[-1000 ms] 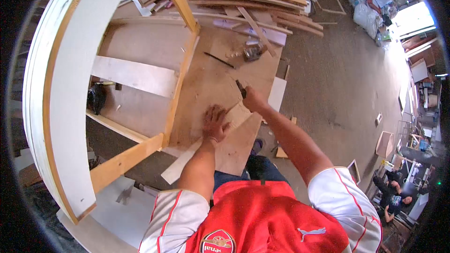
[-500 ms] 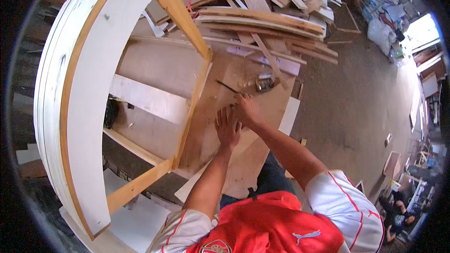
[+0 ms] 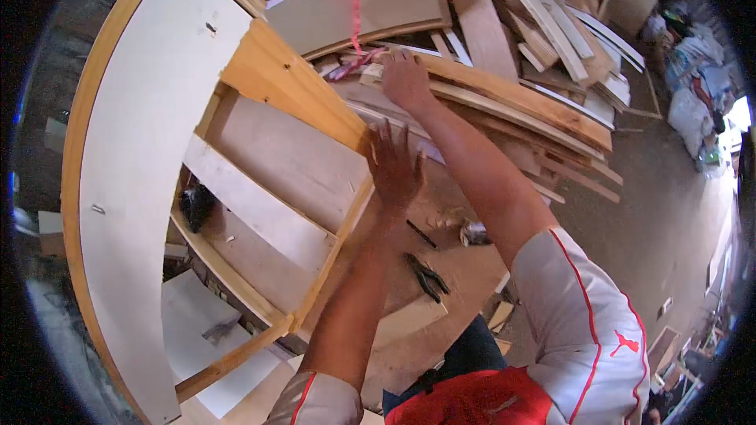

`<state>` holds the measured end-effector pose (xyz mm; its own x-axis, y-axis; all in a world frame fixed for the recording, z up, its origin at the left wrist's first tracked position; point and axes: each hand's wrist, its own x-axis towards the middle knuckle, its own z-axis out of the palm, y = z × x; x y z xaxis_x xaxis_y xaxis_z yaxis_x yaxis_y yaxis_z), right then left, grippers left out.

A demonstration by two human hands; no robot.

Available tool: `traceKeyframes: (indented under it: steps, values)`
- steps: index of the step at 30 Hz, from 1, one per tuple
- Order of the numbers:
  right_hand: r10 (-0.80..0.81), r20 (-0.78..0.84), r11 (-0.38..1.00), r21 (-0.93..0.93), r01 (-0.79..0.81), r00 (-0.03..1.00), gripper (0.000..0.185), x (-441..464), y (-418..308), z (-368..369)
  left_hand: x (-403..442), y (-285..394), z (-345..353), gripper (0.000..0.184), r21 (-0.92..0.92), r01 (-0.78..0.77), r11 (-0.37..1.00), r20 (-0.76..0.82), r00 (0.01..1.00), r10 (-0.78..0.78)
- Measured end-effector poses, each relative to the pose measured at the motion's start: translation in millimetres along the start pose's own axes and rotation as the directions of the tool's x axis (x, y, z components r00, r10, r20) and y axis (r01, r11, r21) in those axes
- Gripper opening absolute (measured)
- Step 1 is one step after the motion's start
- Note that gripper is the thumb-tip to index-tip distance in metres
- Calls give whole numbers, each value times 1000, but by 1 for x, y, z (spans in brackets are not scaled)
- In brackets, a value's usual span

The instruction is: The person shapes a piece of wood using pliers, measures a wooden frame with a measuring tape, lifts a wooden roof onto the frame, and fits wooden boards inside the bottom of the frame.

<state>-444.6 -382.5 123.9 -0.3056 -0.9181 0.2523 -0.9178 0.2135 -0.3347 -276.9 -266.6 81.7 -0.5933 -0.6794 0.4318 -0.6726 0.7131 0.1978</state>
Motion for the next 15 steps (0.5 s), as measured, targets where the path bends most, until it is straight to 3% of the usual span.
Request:
traceKeyframes:
  steps: [1,4,5,8,10,14,15]
  values:
    - [-15,32,999,-29,16,999,46,13,-1,9,2,2,-2,59,23,35,999,88,995,-37]
    - [16,25,999,39,-17,1000,52,40,0,34,-4,11,-23,60,8,29,1000,114,993,-30]
    - [28,-108,996,82,-20,994,44,42,0,49,-8,14,-30,59,-54,52,997,114,992,-46]
    - [47,259,999,3,-50,965,37,52,4,43,-23,13,-52,56,-184,105,977,146,986,-79]
    - [10,169,998,-57,-1,986,31,43,-1,46,-36,13,-64,53,-208,120,971,200,977,-78]
    - [-130,37,973,-188,135,991,26,34,1,44,-63,10,-92,46,-195,133,972,127,986,-110]
    - [-148,118,951,-254,174,982,26,32,-7,19,-66,11,-98,47,-200,133,971,84,989,-118]
